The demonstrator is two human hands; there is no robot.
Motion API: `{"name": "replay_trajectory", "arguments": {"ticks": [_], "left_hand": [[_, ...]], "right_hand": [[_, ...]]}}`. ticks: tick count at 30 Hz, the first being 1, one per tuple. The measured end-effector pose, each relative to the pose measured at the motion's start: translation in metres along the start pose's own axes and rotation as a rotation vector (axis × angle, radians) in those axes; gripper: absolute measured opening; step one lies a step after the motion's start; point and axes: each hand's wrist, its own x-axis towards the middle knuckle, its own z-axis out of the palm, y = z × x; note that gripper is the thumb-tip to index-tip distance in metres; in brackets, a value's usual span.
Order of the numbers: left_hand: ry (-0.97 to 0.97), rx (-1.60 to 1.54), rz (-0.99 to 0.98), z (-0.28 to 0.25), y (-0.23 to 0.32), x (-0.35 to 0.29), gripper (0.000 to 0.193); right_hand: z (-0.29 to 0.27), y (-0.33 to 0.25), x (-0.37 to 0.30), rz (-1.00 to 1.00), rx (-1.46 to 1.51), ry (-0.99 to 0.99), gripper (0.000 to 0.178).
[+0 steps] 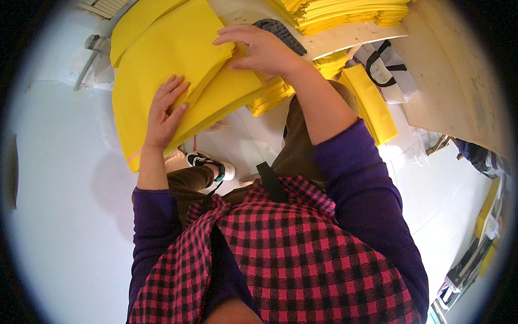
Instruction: The person folds yellow sheets in half and stacks them on a table. They repeatedly pick up a sheet, fold it, and place it on a growing pile.
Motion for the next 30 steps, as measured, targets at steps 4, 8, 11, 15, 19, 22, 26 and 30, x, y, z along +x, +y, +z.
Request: {"name": "replay_trajectory", "arguments": {"ticks": [4, 8, 11, 15, 19, 22, 26, 30], "left_hand": [[-0.025, 0.069, 0.018, -0.002, 0.003, 0.003, 0.045], [-0.076, 0.226, 0.057, -0.008, 0.012, 0.007, 0.049], [-0.12, 0.325, 0.069, -0.015, 0.021, 0.007, 0.047], [-0.112, 0.333, 0.031, -0.015, 0.024, 0.01, 0.037], [-0.099, 0.044, -0.131, -0.011, 0.018, 0.011, 0.03], [-0.031, -0.091, -0.209, -0.008, 0.012, 0.007, 0.028], [0.086, -0.335, -0.426, -0.006, 0.011, 0.004, 0.032], [0.097, -0.495, -0.524, -0.009, 0.016, 0.004, 0.035]], "right_hand": [[0.015, 0.0, 0.01, -0.032, 0.011, 0.005, 0.032], [0.02, -0.009, 0.016, 0.177, 0.11, 0.008, 0.018], [0.022, -0.015, 0.017, 0.226, 0.165, 0.042, 0.015], [0.024, -0.018, 0.02, 0.242, 0.173, 0.061, 0.016], [0.019, -0.015, 0.015, 0.268, 0.104, 0.083, 0.019], [0.011, -0.007, 0.009, 0.251, 0.114, 0.248, 0.018], [-0.012, 0.014, 0.002, 0.451, -0.025, 0.368, 0.017], [-0.023, 0.018, -0.012, 0.439, 0.243, 0.234, 0.012]]}}
